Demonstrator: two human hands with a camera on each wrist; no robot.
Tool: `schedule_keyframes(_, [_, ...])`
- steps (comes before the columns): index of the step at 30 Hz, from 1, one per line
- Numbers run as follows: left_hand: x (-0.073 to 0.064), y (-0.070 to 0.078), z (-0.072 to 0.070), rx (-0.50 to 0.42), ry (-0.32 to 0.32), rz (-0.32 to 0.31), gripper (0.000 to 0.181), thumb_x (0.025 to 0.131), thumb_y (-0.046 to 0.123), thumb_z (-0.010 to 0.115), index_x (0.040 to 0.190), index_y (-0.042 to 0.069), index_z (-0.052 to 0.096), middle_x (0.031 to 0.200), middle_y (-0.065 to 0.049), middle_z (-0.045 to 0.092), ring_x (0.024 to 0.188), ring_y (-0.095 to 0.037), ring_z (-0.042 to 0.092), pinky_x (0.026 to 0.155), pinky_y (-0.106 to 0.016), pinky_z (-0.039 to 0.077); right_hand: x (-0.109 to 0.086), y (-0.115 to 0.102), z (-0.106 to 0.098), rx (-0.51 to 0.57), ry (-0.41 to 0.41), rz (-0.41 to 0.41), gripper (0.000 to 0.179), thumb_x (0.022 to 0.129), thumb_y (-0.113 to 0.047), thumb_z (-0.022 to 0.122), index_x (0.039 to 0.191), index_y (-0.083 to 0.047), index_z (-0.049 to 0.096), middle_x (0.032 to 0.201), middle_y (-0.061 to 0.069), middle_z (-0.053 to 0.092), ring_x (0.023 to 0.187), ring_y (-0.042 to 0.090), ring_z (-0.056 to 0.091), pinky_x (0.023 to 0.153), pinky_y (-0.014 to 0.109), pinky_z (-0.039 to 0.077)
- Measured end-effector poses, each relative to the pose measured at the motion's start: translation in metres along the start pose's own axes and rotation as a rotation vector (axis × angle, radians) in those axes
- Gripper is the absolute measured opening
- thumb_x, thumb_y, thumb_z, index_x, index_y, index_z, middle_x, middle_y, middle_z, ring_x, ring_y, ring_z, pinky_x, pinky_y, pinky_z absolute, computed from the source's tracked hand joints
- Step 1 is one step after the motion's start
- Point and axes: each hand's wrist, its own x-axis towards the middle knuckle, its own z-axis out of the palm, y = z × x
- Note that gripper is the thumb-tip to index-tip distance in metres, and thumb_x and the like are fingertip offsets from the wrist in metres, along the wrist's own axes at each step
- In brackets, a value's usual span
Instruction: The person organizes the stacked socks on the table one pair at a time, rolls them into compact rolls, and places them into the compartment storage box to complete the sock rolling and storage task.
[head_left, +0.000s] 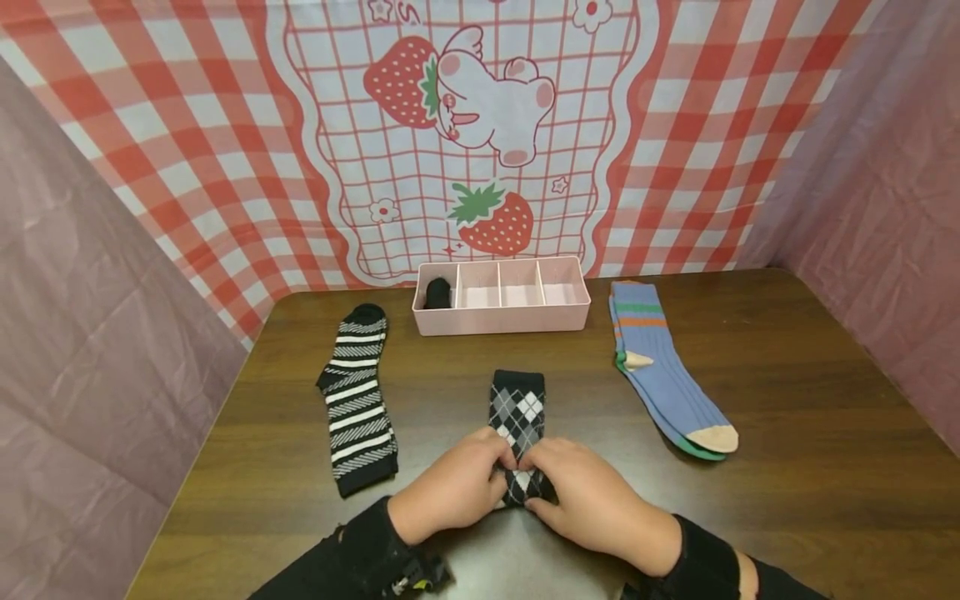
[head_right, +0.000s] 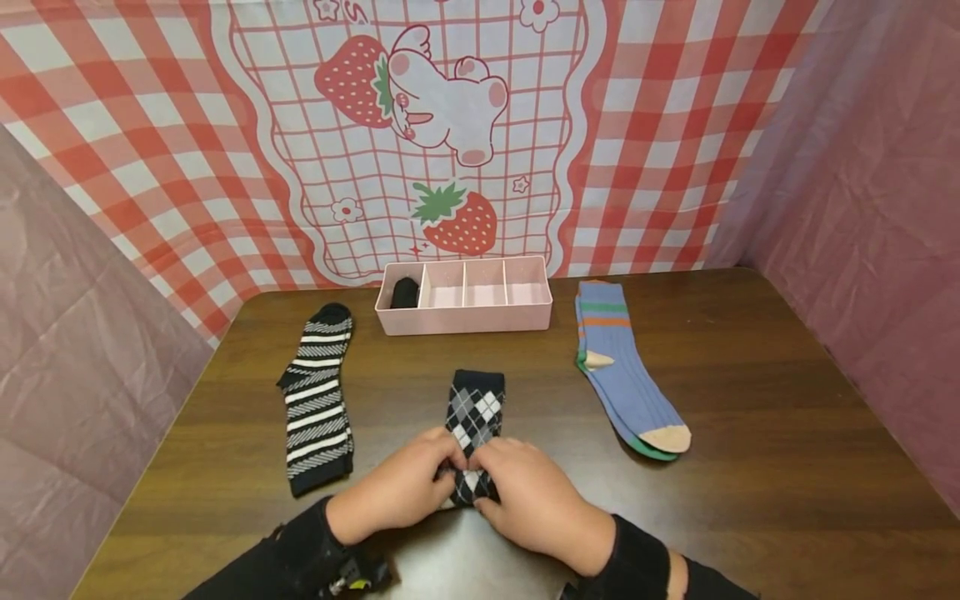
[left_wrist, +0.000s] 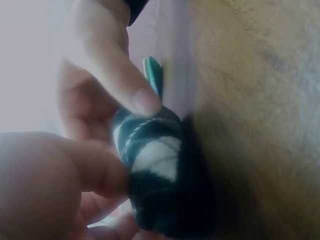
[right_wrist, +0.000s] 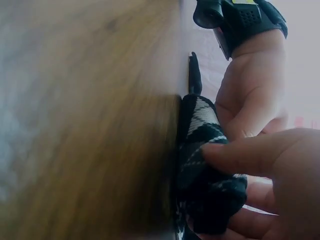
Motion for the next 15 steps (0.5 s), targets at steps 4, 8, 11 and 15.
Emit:
schedule_keyframes(4, [0.002, 0.005, 0.001, 0.031, 0.015, -0.023, 0.013, 0.086, 0.000, 0.065, 0.092, 0.010, 0.070, 0.093, 0.004, 0.061, 0.087, -0.009, 0.056, 0.081, -0.025, 0.051, -0.002, 0.001, -0.002, 0.045, -0.034, 0.023, 0.028, 0.091, -0.023, 0.081, 0.115, -0.018, 0.067, 0.112, -0.008, 0.065, 0.106, 0.012, 0.061, 0.089, 0.040, 0.053])
schedule_keyframes(8, [0.002, 0.010, 0.001, 0.076, 0.021, -0.030, 0.014, 0.088, 0.001, 0.064, 0.092, 0.012, 0.071, 0.091, 0.005, 0.062, 0.086, -0.010, 0.058, 0.078, -0.026, 0.052, -0.002, 0.004, -0.004, 0.087, -0.059, 0.047, 0.023, 0.095, -0.026, 0.077, 0.114, -0.019, 0.067, 0.110, -0.009, 0.064, 0.106, 0.013, 0.061, 0.088, 0.040, 0.053])
schedule_keyframes(11, [0.000, 0.014, -0.001, 0.135, 0.001, -0.028, 0.016, 0.088, 0.001, 0.063, 0.096, 0.013, 0.071, 0.094, 0.006, 0.063, 0.089, -0.012, 0.060, 0.080, -0.029, 0.052, -0.001, 0.006, -0.004, 0.108, -0.072, 0.062, 0.019, 0.097, -0.029, 0.074, 0.112, -0.020, 0.068, 0.109, -0.010, 0.060, 0.105, 0.012, 0.059, 0.088, 0.040, 0.052])
schedule_keyframes(15, [-0.005, 0.020, -0.005, 0.183, -0.036, -0.019, 0.019, 0.087, 0.005, 0.065, 0.104, 0.014, 0.071, 0.100, 0.005, 0.065, 0.093, -0.011, 0.060, 0.082, -0.030, 0.052, 0.000, 0.010, -0.004, 0.132, -0.085, 0.086, 0.016, 0.098, -0.029, 0.072, 0.111, -0.019, 0.069, 0.109, -0.010, 0.058, 0.105, 0.012, 0.057, 0.089, 0.040, 0.051])
